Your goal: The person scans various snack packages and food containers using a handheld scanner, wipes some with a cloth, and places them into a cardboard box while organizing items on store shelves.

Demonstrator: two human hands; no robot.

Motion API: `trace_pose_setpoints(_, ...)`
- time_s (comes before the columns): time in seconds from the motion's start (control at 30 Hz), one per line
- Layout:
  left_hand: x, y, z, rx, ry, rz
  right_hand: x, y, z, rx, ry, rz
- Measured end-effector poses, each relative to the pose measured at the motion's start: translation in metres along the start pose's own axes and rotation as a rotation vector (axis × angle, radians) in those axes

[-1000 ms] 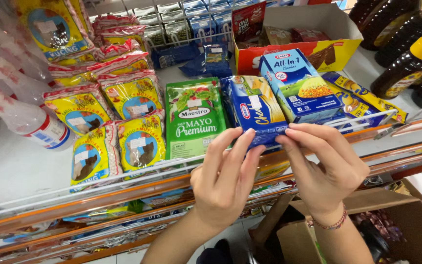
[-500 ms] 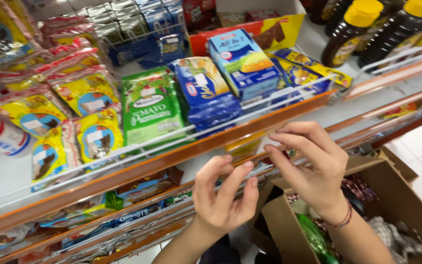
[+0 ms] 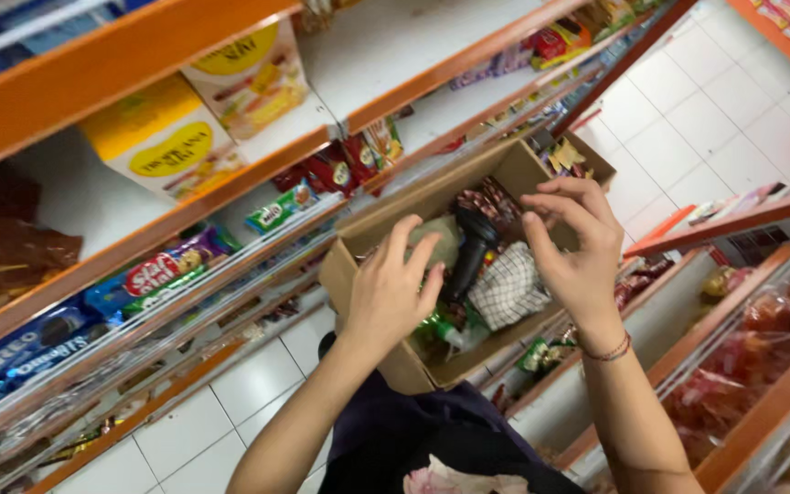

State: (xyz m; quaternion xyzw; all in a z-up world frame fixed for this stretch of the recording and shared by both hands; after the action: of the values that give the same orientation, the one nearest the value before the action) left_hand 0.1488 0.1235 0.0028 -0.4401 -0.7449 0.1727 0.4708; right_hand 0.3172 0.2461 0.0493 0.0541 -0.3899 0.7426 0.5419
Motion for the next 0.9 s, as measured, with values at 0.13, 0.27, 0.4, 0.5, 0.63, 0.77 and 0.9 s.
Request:
trace_pose_setpoints(0.13,-0.002,0.093,0.016,-0.021,-0.054,0.263,-0.017,-0.012,-0.079,-0.007,0.162,0.021)
trace_pose_setpoints(0.27,-0.01,0.181,0.034,0.096,-0.028,0.594,-0.028,0.008,-0.138,-0.06,0.235,0.162)
trace_pose_setpoints(0.4,-0.027,0.239,0.052,0.109,-0.045,0.841,-0.044,0.041,-0.189,-0.235,0.318,0.383)
trace_pose_setpoints(0.5,-0.066,0.279,0.08,0.157,-0.196,1.242,-0.046,0.062,-0.216,-0.348,0.308,0.479)
trace_pose_setpoints(0.63,-0.092,0.311,0.09,0.125,-0.12,1.299,-0.041,0.085,-0.249,-0.401,0.329,0.52)
trace_pose_setpoints(0.77,-0.099,0.319,0.091,0.156,-0.046,1.163,-0.035,0.108,-0.27,-0.483,0.306,0.573)
trace_pose_setpoints(0.9,-0.096,0.31,0.09,0.175,-0.144,1.172,-0.034,0.132,-0.283,-0.558,0.191,0.716)
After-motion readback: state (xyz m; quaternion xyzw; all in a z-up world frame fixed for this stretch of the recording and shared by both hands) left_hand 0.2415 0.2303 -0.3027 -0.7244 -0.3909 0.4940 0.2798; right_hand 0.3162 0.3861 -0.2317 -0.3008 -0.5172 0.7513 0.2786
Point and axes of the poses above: each hand's wrist, its own x-axis towards the middle knuckle, its own y-axis out of the palm, z = x × y, the point moved 10 cm from there along x, towards the middle knuckle, and after that the axes turned 3 degrees about y, right-handed, at the moved point
